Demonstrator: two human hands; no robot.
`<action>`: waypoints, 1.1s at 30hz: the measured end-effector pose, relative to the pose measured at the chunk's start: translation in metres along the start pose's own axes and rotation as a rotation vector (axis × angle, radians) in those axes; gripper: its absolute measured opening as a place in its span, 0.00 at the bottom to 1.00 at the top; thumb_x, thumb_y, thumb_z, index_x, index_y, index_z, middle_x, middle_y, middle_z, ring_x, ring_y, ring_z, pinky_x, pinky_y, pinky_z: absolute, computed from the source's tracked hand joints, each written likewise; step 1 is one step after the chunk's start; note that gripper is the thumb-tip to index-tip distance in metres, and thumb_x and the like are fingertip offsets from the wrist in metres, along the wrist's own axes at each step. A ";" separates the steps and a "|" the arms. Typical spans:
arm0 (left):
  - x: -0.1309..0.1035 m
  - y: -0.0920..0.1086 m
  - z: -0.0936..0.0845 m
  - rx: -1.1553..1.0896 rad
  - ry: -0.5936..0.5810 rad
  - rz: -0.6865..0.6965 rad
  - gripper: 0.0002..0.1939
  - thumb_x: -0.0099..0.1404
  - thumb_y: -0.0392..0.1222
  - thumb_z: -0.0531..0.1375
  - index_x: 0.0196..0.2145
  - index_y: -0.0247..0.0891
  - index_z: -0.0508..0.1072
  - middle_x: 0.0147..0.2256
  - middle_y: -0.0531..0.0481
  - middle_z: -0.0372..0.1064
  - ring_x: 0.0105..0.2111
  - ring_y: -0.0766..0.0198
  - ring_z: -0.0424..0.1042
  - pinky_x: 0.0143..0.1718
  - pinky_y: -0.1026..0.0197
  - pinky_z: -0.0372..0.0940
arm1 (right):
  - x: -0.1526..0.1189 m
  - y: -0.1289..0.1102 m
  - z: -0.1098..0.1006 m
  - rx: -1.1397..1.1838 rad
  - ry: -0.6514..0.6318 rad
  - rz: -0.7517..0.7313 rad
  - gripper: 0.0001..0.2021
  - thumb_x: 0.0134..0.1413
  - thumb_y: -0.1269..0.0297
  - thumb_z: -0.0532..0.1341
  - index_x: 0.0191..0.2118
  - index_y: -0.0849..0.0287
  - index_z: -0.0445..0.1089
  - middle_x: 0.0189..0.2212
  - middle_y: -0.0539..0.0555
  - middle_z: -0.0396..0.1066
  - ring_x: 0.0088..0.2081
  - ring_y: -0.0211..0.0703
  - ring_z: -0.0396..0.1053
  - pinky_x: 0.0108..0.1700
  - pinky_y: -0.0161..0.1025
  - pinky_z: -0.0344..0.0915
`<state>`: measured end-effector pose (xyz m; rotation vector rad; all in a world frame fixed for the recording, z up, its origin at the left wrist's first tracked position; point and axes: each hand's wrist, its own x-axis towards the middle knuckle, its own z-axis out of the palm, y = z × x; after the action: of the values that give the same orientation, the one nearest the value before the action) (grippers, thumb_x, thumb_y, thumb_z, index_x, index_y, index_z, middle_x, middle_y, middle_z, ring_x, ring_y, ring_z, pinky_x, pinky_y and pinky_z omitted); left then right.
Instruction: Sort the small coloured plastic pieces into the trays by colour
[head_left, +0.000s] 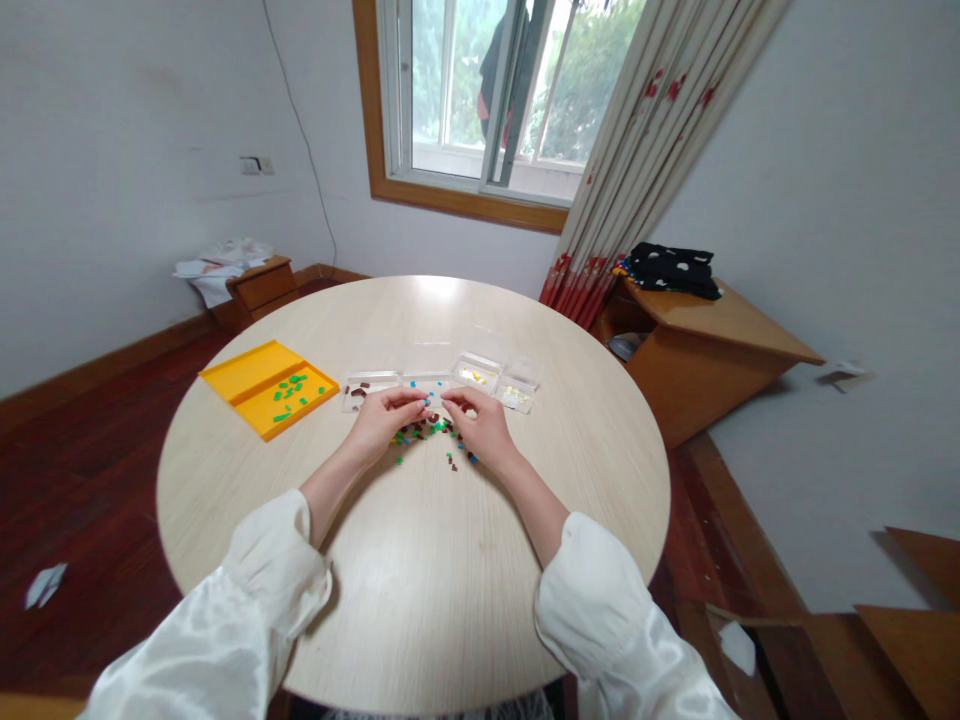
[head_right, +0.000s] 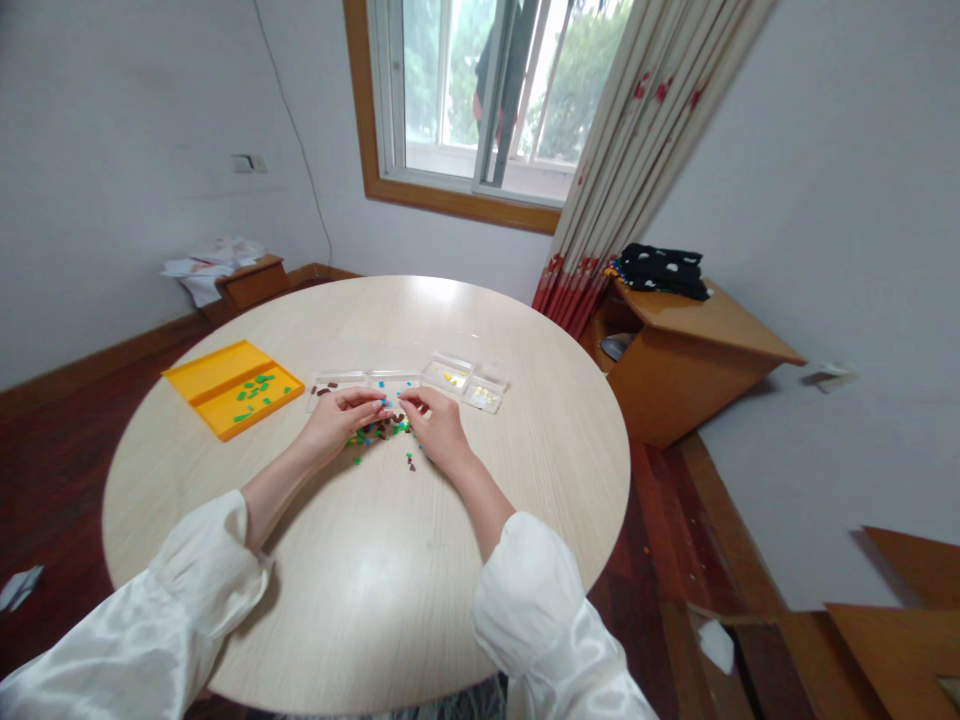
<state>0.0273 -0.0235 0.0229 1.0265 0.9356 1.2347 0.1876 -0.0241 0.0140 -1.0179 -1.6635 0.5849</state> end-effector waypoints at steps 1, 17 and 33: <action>0.000 0.000 0.000 -0.016 0.011 -0.005 0.18 0.38 0.44 0.71 0.27 0.33 0.75 0.26 0.49 0.74 0.28 0.60 0.75 0.39 0.56 0.68 | 0.000 0.000 0.000 -0.006 -0.001 0.005 0.08 0.50 0.66 0.57 0.32 0.60 0.73 0.31 0.54 0.74 0.31 0.37 0.68 0.34 0.35 0.64; 0.006 0.000 -0.007 -0.140 0.055 0.014 0.14 0.46 0.43 0.68 0.24 0.32 0.69 0.20 0.56 0.63 0.21 0.73 0.66 0.30 0.66 0.67 | 0.002 0.007 0.001 0.002 0.000 0.176 0.11 0.51 0.68 0.56 0.38 0.61 0.74 0.36 0.55 0.74 0.36 0.39 0.70 0.38 0.37 0.67; 0.007 0.001 -0.007 -0.135 0.053 0.014 0.16 0.46 0.46 0.67 0.25 0.34 0.66 0.17 0.59 0.58 0.16 0.75 0.58 0.22 0.68 0.60 | 0.000 0.007 0.002 0.033 -0.089 0.204 0.26 0.52 0.72 0.57 0.59 0.59 0.60 0.49 0.62 0.70 0.48 0.43 0.69 0.50 0.46 0.67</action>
<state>0.0207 -0.0161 0.0220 0.8985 0.8741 1.3236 0.1879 -0.0203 0.0072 -1.1606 -1.6322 0.7998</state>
